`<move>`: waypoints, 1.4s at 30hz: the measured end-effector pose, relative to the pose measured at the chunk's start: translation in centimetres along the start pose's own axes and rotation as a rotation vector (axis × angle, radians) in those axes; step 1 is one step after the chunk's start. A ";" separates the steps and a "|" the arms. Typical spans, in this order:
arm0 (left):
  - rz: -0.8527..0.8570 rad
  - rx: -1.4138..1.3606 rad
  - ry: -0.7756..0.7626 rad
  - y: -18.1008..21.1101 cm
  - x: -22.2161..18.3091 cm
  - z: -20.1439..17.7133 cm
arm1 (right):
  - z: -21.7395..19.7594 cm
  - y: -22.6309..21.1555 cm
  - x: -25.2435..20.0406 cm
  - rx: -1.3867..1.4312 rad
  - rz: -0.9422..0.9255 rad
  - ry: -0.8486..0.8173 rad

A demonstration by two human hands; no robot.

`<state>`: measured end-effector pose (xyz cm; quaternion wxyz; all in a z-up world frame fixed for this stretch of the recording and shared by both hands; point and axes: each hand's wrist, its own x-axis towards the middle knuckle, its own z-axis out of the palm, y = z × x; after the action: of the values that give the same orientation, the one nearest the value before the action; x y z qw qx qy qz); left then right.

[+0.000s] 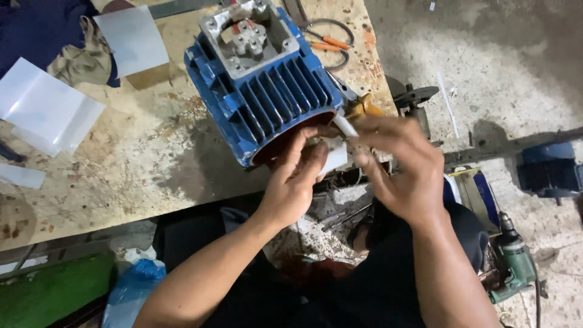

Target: Preparing and inserting insulation strips into the slots of an electric motor stator.

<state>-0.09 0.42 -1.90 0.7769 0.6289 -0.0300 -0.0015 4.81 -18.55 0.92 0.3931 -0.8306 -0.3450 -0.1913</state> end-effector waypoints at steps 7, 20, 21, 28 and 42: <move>0.045 -0.182 -0.180 0.0 -0.1 0.6 | 0.5 -2.1 0.3 0.271 -0.082 0.039; 0.572 0.308 0.146 1.4 0.6 2.1 | -0.4 -2.0 0.3 0.311 0.111 0.228; 0.579 0.283 0.159 1.5 0.6 2.3 | -0.4 -2.1 0.5 0.303 0.113 0.219; 0.700 0.231 0.260 1.0 1.1 2.6 | 0.3 -3.0 0.2 0.295 0.144 0.206; 0.787 0.346 0.266 -1.3 1.6 1.8 | 0.3 -4.2 1.5 0.515 0.337 0.224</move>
<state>1.47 -1.72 -2.72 0.5989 0.6850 -0.1666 0.3799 2.82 -15.75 3.84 0.6518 -0.7232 -0.1943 -0.1203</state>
